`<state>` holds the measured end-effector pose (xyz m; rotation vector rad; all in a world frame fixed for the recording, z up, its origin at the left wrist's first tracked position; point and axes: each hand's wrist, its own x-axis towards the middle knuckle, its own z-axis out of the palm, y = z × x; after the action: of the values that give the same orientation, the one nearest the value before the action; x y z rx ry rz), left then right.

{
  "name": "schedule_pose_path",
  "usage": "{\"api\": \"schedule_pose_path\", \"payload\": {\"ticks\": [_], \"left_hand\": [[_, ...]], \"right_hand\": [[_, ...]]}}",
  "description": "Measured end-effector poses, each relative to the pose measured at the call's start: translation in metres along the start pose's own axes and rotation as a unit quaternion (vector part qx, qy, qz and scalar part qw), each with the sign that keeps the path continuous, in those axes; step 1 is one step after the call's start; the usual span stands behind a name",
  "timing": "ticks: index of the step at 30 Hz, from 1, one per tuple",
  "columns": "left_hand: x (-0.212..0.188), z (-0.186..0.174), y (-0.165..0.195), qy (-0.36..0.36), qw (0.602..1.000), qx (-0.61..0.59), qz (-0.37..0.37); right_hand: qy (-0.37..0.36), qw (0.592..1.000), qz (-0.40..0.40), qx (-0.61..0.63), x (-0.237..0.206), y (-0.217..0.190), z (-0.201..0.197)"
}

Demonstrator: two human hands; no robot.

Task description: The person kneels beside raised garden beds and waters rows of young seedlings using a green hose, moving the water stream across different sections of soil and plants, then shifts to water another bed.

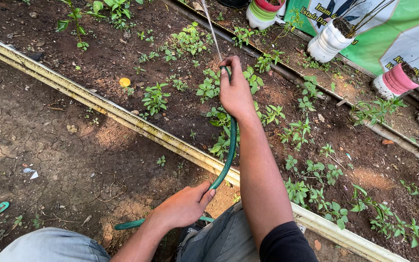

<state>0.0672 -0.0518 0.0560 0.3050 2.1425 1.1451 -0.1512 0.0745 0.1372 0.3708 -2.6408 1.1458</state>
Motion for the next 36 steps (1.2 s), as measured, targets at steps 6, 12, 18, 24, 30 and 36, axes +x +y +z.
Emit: {"api": "schedule_pose_path", "payload": {"ticks": [6,12,18,24,30,36], "left_hand": [[0.002,0.003,-0.004,0.031,0.999,-0.008,0.021],[0.003,0.006,-0.009,0.048,0.999,-0.002,0.024],[0.000,0.007,-0.010,0.061,0.997,0.003,0.040],[-0.003,0.009,-0.004,0.020,1.000,0.010,0.015],[-0.005,0.006,-0.003,0.022,1.000,0.009,-0.012],[-0.007,0.006,-0.006,0.048,0.999,0.011,0.018]], "right_hand": [[0.043,0.990,-0.134,0.027,-0.004,-0.007,0.004],[0.048,0.996,-0.070,0.019,-0.007,-0.013,0.001],[0.014,0.995,-0.088,0.050,-0.013,-0.023,0.001],[-0.053,0.984,-0.162,0.052,-0.022,-0.039,0.010],[-0.019,0.998,-0.044,0.031,-0.021,-0.049,0.009],[0.054,0.995,-0.081,0.021,-0.022,-0.045,0.007]]}}
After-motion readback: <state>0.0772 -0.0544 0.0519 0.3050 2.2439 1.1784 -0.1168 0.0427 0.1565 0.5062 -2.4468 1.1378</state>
